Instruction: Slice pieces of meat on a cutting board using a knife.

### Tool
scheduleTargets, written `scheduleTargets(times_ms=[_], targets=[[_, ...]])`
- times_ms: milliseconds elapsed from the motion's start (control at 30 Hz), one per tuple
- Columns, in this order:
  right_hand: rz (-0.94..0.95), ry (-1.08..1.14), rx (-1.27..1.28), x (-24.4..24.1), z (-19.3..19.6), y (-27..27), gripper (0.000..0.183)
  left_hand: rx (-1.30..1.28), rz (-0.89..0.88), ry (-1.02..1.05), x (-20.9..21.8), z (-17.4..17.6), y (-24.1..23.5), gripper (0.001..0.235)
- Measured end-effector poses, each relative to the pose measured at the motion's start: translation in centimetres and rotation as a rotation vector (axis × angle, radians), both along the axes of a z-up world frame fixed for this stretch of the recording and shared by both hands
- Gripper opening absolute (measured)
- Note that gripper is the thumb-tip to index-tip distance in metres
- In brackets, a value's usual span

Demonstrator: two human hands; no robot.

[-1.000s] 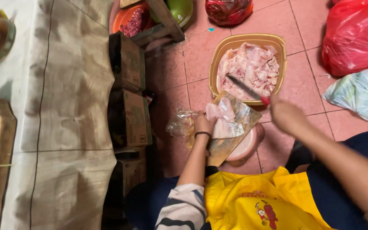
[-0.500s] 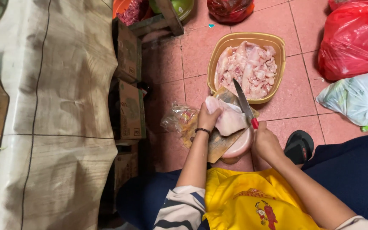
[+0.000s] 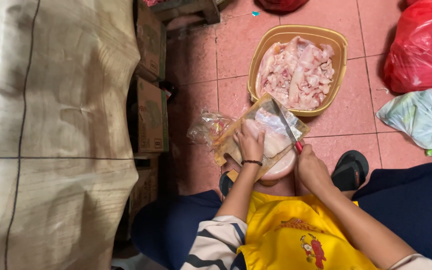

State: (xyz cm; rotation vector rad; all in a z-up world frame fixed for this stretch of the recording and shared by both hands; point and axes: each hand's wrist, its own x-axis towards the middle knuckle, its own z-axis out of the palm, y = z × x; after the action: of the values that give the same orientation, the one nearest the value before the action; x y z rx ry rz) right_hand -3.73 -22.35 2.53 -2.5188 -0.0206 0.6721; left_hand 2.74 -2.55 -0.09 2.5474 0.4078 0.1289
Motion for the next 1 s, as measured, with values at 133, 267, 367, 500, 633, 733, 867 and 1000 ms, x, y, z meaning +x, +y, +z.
scheduleTargets(times_ms=[133,267,367,500,633,733,867,1000], targets=[[0.012,0.075,0.037,0.2,2.1,1.1,0.028,-0.294,-0.095,-0.105,2.5,1.5,0.7,0.085],[0.079,0.086,-0.044,0.5,7.0,1.9,0.026,-0.375,-0.268,-0.115,3.8,1.9,1.3,0.075],[0.094,0.105,-0.039,0.1,3.9,1.1,0.027,-0.118,-0.183,-0.199,3.8,-0.2,2.2,0.064],[0.089,0.150,-0.007,0.8,3.3,0.7,0.029,0.131,-0.229,-0.174,1.9,1.6,1.2,0.037],[0.096,0.156,-0.021,0.7,3.8,1.0,0.029,0.109,-0.203,-0.203,1.5,0.5,0.8,0.036],[0.107,0.169,-0.032,0.6,2.3,0.7,0.028,0.079,-0.213,-0.249,1.4,0.2,0.9,0.032],[0.091,0.049,-0.069,1.2,4.6,1.3,0.033,-0.060,-0.132,-0.250,1.2,-0.8,1.0,0.032],[0.139,-0.113,-0.066,1.8,8.7,3.0,0.039,-0.058,-0.117,-0.272,1.1,-0.4,0.7,0.039]])
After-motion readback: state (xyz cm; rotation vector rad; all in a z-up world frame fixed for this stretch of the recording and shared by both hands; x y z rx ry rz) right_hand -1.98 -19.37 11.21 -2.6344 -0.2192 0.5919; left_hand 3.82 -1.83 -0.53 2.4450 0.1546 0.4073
